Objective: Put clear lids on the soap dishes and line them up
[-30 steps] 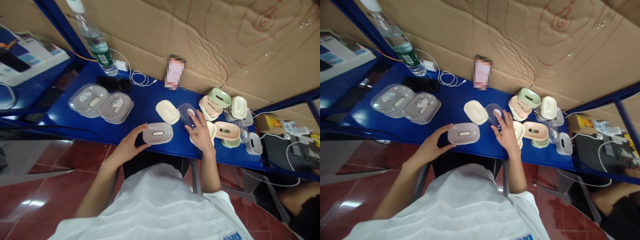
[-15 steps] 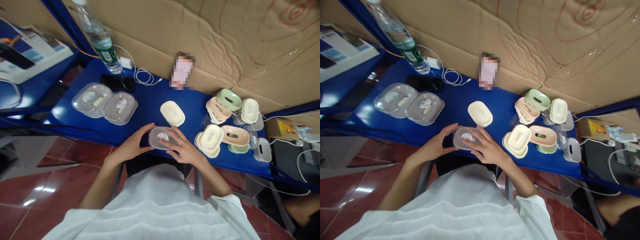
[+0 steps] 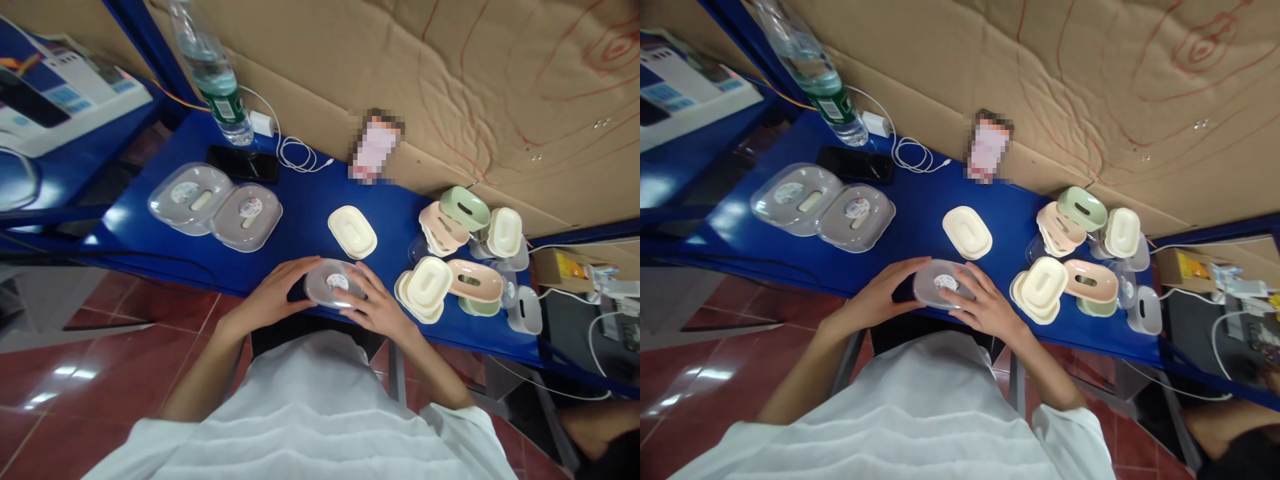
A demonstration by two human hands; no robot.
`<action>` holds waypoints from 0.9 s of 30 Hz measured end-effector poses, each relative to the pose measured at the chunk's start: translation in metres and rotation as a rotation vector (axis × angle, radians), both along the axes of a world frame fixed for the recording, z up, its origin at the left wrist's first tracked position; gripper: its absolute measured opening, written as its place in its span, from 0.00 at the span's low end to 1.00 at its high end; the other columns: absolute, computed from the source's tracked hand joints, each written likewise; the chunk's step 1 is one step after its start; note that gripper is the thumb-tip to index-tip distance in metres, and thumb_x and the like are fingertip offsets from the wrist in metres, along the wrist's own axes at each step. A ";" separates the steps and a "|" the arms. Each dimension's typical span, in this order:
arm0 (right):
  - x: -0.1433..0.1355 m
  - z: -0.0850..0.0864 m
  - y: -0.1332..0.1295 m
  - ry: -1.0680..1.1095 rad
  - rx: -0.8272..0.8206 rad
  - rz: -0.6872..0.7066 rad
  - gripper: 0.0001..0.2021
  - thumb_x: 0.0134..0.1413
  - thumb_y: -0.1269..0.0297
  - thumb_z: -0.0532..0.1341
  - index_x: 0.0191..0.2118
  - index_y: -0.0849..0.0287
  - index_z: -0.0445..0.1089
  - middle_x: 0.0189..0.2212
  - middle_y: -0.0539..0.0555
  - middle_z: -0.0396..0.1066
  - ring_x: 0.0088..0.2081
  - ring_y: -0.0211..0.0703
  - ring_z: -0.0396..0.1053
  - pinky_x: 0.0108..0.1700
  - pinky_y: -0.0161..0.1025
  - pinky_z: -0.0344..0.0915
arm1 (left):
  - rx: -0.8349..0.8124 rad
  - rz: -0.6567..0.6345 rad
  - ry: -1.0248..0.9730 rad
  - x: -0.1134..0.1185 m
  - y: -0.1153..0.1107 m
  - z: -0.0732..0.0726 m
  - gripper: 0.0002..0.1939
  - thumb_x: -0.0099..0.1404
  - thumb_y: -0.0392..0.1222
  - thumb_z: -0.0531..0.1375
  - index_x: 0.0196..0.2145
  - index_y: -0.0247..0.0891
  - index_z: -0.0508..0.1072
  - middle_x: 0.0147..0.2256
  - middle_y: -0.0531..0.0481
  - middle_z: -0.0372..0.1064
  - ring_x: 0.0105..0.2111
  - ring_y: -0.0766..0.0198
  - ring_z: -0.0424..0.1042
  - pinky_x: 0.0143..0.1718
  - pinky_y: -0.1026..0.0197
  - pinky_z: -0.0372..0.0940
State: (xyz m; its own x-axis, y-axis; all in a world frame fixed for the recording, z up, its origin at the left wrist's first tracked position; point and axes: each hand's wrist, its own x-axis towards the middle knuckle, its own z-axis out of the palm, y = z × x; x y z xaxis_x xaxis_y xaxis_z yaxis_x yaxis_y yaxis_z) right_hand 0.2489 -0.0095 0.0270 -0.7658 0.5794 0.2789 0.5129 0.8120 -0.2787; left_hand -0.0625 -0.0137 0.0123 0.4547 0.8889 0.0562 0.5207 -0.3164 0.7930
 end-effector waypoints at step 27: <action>-0.023 0.002 0.028 -0.103 -0.069 -0.393 0.31 0.78 0.53 0.55 0.78 0.60 0.54 0.75 0.66 0.59 0.77 0.58 0.55 0.79 0.63 0.50 | 0.339 0.552 0.195 -0.010 -0.029 -0.010 0.34 0.72 0.55 0.64 0.67 0.36 0.63 0.64 0.29 0.65 0.66 0.35 0.67 0.65 0.34 0.67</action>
